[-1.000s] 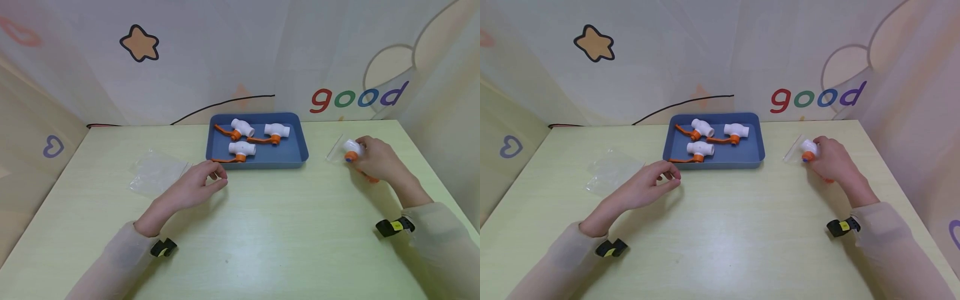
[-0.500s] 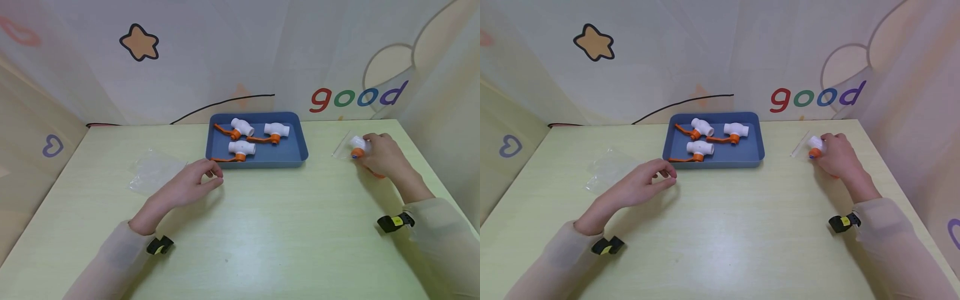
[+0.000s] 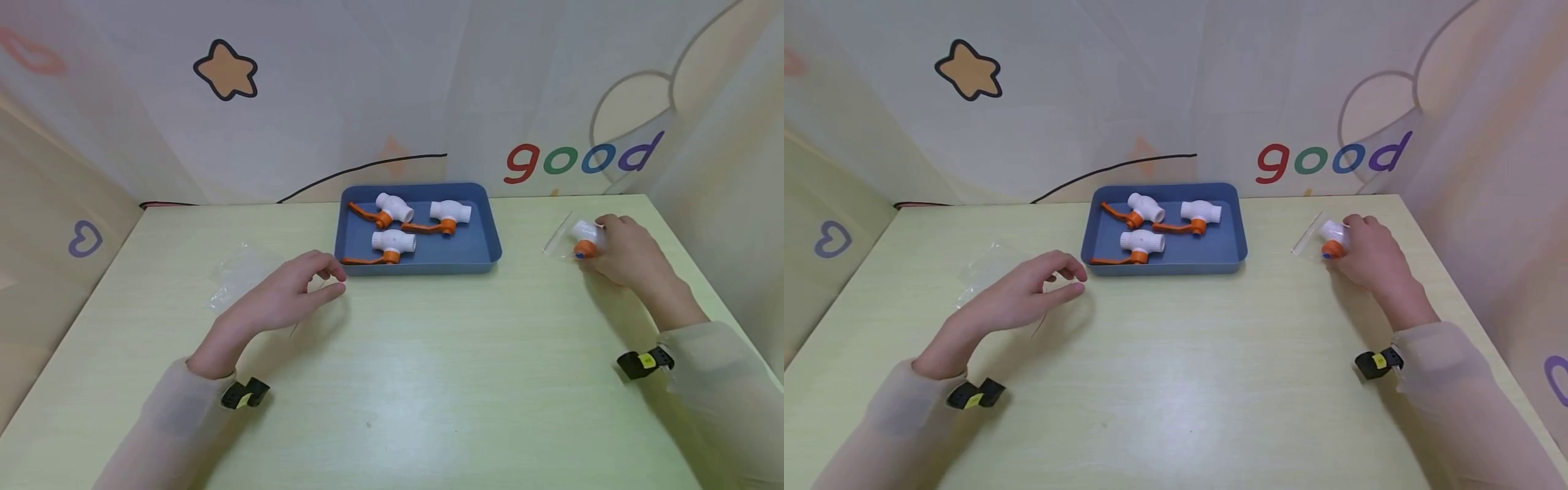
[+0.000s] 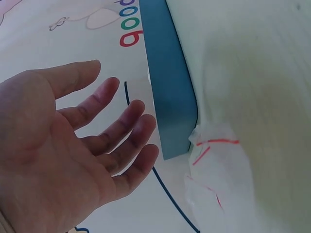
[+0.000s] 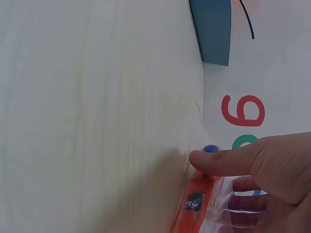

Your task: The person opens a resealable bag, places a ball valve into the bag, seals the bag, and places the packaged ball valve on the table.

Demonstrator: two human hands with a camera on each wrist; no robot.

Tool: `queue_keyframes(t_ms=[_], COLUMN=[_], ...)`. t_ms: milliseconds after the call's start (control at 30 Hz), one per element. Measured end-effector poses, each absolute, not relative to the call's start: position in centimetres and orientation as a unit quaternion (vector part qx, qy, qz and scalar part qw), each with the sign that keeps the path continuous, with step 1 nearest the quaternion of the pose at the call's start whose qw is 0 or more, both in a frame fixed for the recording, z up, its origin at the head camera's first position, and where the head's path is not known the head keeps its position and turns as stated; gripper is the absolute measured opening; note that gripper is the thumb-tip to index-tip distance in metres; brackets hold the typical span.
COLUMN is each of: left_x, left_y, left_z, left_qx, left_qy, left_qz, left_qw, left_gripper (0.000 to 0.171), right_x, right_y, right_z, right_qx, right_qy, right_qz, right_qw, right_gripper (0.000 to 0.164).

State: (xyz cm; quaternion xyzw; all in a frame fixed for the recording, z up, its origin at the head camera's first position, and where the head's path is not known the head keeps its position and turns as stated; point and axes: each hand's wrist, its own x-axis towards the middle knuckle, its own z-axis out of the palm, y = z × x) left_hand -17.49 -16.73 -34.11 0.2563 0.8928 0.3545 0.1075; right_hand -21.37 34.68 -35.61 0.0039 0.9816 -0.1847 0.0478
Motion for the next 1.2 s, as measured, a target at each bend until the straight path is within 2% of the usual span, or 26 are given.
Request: queue_keyframes(t_ms=[167,367,567,767,1200], left_x=[-17.7,-17.9,-17.9,-18.0,-18.1], left_y=[-17.4,-18.1,-18.5,-18.9,-20.7], left_z=[-34.1,-34.0,-33.7,-33.5,-32.9], left_qx=[0.271,0.271,0.264,0.253,0.226], left_qy=[0.892,0.896,0.902,0.910,0.930], left_qz=[0.346,0.334,0.322,0.306,0.255], left_qw=[0.105,0.109,0.114,0.118,0.137], left_gripper=[0.021,0.023,0.029,0.035,0.049], right_x=[-21.0,-20.4,-19.3,-18.2,-17.1], right_y=[34.3,33.4,31.9,30.0,27.7], right_z=[-35.8,-35.6,-35.0,-34.6,-34.2], right_qx=[0.000,-0.014,-0.064,-0.083,-0.154], right_qy=[0.982,0.984,0.983,0.979,0.969], right_qz=[-0.183,-0.178,-0.173,-0.184,-0.191], right_qw=[0.038,0.020,-0.010,-0.009,0.009], right_gripper=[0.078,0.074,0.057,0.040,0.029])
